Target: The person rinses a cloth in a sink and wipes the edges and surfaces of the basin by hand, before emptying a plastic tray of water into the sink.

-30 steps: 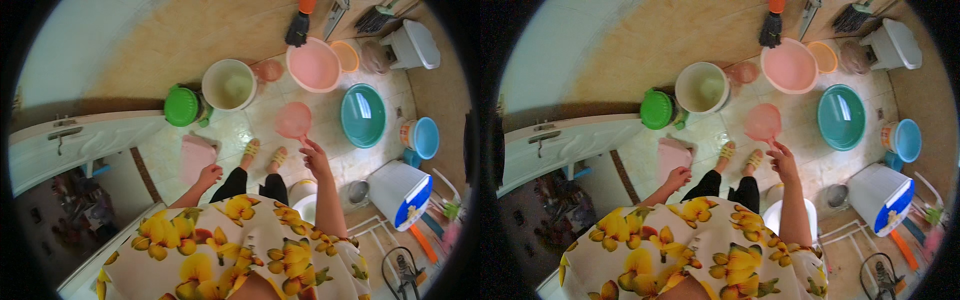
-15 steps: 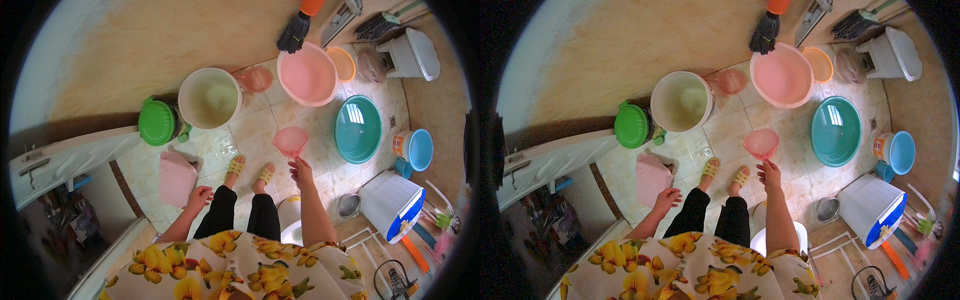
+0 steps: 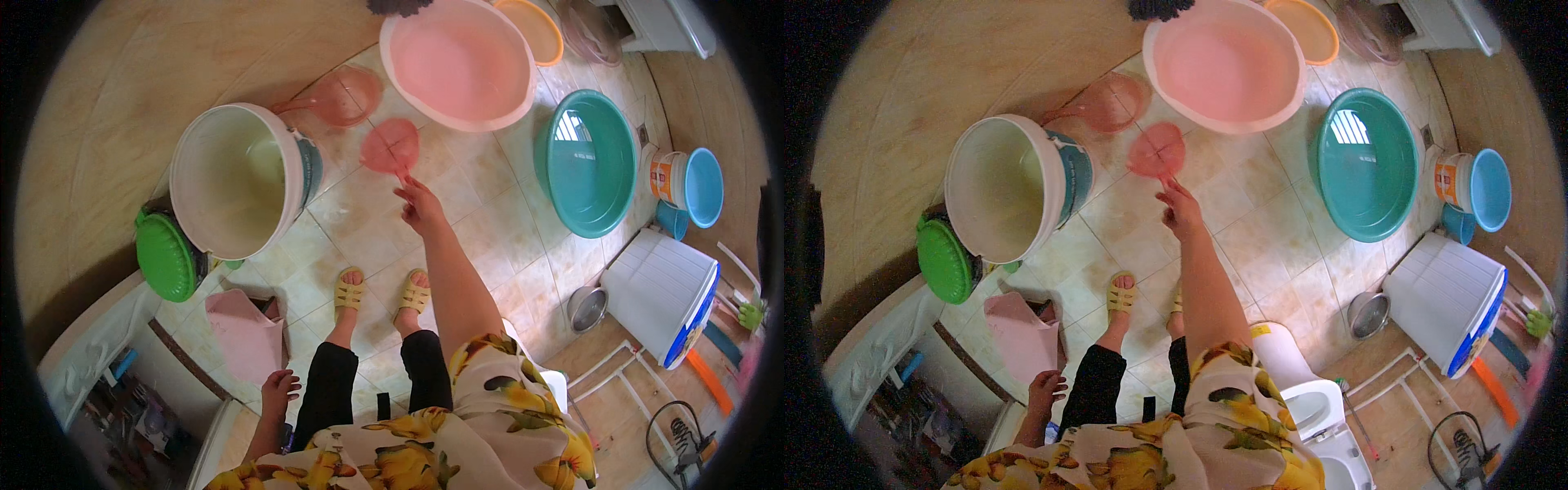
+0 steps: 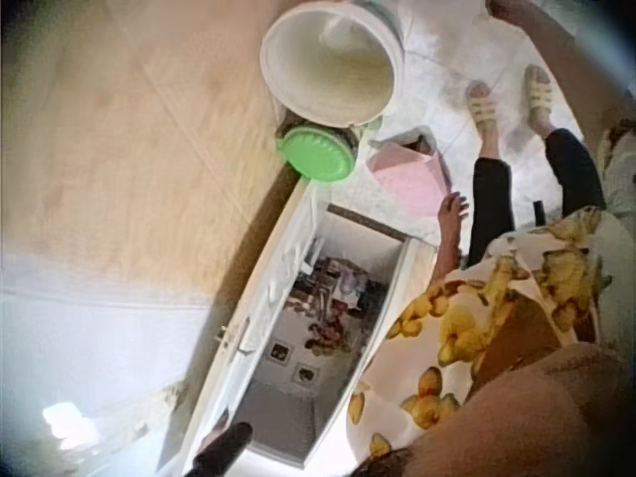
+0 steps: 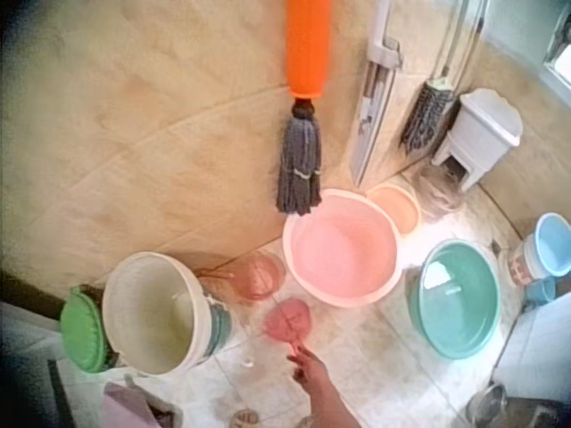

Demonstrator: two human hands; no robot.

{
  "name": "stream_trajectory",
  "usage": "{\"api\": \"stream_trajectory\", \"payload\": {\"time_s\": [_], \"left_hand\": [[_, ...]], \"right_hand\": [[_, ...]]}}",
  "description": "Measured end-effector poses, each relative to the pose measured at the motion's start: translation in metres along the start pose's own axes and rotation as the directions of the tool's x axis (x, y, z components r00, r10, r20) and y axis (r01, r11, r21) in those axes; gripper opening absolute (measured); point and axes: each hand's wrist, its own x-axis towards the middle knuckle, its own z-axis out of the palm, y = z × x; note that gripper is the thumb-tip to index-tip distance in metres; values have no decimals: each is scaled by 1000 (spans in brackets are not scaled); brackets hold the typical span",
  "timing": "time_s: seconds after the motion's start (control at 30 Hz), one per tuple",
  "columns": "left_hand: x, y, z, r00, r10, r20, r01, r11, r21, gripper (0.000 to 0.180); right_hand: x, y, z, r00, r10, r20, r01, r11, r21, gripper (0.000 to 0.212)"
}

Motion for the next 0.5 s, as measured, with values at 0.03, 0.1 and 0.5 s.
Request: {"api": "stream_trajectory", "payload": {"time_s": [0.03,0.1,0.5], "left_hand": [[4,5,6,1000,1,1,-1,1000,12,23],[4,14,17,999,39,32,-39,999,13,21],[-59,95,85,920,319,229,-360,918,164,17]], "right_hand": [[8,-8,14,1000,-3,-5,3,1000,11,52],[10,-15,40,962,-27,-272,74,983,166,62],[-231,111,-139,877,-238,-417,-50,819,-572,42]]}}
